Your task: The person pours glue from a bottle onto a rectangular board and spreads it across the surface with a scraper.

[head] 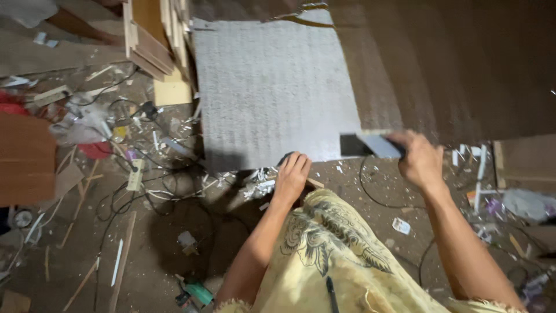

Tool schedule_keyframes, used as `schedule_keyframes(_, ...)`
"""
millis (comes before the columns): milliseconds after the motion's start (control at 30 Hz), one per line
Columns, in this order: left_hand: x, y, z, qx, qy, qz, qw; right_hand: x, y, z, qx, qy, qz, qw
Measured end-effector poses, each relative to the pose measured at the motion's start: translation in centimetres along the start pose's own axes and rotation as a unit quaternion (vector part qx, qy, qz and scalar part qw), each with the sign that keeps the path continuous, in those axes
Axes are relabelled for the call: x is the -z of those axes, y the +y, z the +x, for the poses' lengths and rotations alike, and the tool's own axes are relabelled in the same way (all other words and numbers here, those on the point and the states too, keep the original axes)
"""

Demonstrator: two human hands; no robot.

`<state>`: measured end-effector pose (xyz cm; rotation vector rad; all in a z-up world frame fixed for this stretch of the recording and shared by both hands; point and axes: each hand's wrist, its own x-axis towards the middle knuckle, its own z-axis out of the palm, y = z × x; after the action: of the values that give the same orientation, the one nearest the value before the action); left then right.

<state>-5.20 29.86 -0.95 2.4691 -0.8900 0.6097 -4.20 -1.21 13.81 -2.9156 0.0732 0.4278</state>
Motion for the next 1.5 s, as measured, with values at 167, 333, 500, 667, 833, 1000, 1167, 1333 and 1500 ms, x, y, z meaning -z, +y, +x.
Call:
schedule_keyframes(167,1.7,-1.9,-1.5,0.036,-0.005,0.025,0.999,0.5,-5.9,14.7,0.044,0.094,-0.002,0.995)
schedule_keyframes(333,3.7,-2.9,-0.6,0.063,-0.075,-0.002,0.995,-1.6,-11.3,31.4,0.069,0.188,-0.061,0.978)
schedule_keyframes(500,2.0,-3.9,-1.3,0.068,-0.041,-0.025,0.997,-2.0,-14.3,39.6,0.022,0.145,-0.064,0.987)
schedule_keyframes(667,2.7,-4.0,-1.1,0.045,-0.034,-0.066,0.996,-2.5,-13.1,37.9,-0.002,0.081,-0.109,0.991)
schedule_keyframes(833,3.6,-4.0,0.4,0.038,0.002,0.0,0.999,-3.4,-9.9,29.7,0.026,0.07,-0.087,0.993)
schedule_keyframes(1000,0.0,-4.4,-3.0,-0.012,0.004,0.025,1.0,-5.0,-7.7,17.6,0.009,0.065,-0.095,0.993)
schedule_keyframes(1167,1.4,-3.8,-2.7,0.012,-0.012,0.005,1.0,-8.2,-5.8,7.8,-0.02,0.045,-0.154,0.987)
schedule_keyframes(1333,-0.3,-3.3,-3.1,0.049,-0.011,0.035,0.998,-8.1,-6.5,-0.5,-0.033,0.02,-0.104,0.994)
schedule_keyframes(1500,-1.0,-3.9,-3.6,0.038,-0.01,0.024,0.999,-11.4,-3.5,-4.4,-0.024,-0.008,-0.111,0.993)
